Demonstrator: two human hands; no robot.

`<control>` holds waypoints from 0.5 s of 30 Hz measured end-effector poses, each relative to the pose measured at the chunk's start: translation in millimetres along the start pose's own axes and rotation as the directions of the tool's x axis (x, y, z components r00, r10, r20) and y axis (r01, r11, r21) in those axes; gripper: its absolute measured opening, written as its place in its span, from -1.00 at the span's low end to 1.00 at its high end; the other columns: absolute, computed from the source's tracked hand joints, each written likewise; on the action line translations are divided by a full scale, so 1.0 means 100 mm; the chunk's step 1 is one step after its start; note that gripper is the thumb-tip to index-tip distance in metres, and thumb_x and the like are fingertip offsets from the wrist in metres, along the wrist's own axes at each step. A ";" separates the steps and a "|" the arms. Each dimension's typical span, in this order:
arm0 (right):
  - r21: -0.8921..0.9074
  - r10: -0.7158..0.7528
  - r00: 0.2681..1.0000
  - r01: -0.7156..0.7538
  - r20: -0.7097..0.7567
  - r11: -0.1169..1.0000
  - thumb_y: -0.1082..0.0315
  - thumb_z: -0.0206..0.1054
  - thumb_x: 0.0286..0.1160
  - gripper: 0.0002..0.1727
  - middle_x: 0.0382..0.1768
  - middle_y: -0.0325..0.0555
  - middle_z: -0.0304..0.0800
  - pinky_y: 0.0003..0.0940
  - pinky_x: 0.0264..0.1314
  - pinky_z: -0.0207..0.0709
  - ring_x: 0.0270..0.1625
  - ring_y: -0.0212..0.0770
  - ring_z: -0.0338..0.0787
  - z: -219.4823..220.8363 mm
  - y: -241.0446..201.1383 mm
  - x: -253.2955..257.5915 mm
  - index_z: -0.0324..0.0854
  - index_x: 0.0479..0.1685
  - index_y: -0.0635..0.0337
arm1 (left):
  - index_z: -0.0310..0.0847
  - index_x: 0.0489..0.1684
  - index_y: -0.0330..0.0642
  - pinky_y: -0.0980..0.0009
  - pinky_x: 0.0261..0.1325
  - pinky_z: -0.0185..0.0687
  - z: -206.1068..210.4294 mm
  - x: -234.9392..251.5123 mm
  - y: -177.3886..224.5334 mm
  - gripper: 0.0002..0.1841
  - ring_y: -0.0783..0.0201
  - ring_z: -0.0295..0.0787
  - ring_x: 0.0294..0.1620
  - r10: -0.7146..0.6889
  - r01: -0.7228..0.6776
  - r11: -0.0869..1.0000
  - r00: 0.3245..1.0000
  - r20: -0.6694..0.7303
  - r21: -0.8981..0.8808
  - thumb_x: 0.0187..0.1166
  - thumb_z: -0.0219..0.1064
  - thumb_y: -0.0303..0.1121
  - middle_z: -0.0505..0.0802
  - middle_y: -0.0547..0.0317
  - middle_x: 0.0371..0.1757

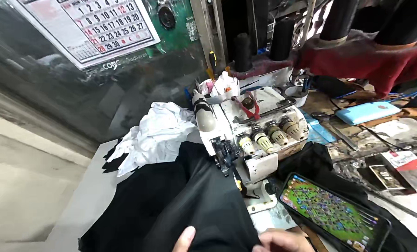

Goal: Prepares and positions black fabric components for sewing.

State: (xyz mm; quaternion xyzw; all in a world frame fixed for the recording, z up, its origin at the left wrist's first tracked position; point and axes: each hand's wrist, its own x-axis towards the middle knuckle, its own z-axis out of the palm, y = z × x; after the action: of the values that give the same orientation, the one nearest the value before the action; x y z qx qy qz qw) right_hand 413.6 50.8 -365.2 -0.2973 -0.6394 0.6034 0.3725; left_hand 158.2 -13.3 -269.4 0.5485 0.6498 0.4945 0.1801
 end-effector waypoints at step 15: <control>0.016 0.044 0.951 -0.041 -0.305 0.999 0.10 0.45 0.57 -0.72 -0.56 -0.15 0.75 -0.27 -0.64 0.69 -0.62 -0.18 0.74 0.25 -0.23 0.85 0.74 -0.37 0.10 | 0.92 -0.08 0.18 0.27 0.09 0.60 0.60 0.67 -0.22 -0.78 0.41 0.71 -0.02 0.460 -0.448 0.802 0.885 0.069 0.396 0.65 0.30 -0.15 0.85 0.46 -0.15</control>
State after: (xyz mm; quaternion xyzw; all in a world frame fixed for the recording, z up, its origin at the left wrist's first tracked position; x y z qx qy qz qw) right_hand 348.5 105.3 -332.7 -0.3990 -0.5647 0.5610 0.4551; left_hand 170.6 75.3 -293.7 0.7052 0.5896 0.3876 -0.0699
